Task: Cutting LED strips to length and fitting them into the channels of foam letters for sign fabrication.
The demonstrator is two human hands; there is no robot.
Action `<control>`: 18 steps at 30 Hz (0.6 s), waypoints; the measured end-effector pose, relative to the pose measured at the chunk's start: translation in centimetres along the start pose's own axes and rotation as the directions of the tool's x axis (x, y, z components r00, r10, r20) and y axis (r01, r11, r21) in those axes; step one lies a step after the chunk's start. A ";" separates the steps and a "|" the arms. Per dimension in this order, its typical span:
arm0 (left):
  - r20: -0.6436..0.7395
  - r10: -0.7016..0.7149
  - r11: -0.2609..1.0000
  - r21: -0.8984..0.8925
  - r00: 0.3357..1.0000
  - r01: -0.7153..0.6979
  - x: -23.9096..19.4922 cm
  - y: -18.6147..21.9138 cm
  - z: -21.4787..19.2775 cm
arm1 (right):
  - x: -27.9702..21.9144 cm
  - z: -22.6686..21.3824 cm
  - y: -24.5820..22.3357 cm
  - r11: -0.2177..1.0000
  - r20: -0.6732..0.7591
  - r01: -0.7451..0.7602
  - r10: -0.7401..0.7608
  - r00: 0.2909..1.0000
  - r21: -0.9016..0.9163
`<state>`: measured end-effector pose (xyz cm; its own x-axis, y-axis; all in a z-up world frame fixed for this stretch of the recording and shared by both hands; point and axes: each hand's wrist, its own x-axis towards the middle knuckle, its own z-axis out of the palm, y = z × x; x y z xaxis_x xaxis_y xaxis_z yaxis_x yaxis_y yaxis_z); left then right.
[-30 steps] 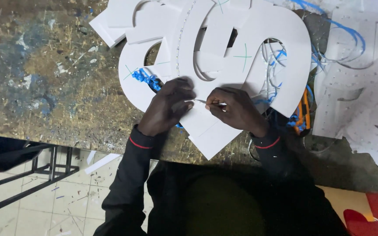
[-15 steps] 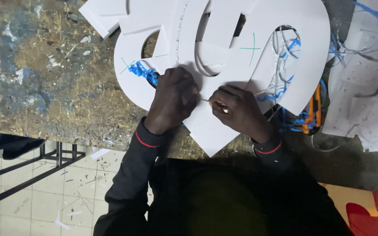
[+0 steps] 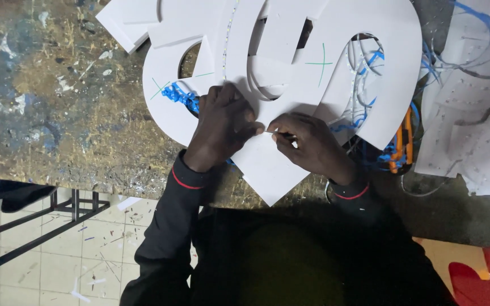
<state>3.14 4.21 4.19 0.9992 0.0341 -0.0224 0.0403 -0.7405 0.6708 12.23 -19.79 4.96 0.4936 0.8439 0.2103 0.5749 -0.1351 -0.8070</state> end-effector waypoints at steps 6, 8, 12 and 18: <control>0.003 0.021 0.997 0.079 1.000 -0.021 0.0 0.6 0.3 | 0.1 -0.7 -0.4 0.996 0.043 0.014 -0.010 0.999 -0.088; -0.009 0.030 0.998 0.063 0.999 -0.030 -0.2 0.5 0.4 | -0.1 -1.5 -0.5 0.995 0.060 -0.029 0.034 0.998 -0.096; -0.020 0.072 0.997 0.036 0.997 -0.071 -0.4 -0.4 0.6 | -0.1 -2.6 -1.4 0.994 0.081 -0.102 0.106 0.991 -0.049; -0.051 0.035 0.998 0.060 0.998 -0.032 0.0 1.0 0.9 | 0.3 -2.6 -0.5 0.991 0.122 -0.115 0.122 0.985 -0.064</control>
<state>3.15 2.82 4.18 0.9984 0.0422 0.0384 0.0089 -0.7801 0.6256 13.76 -20.83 6.81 0.4769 0.8780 0.0413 0.5547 -0.2642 -0.7890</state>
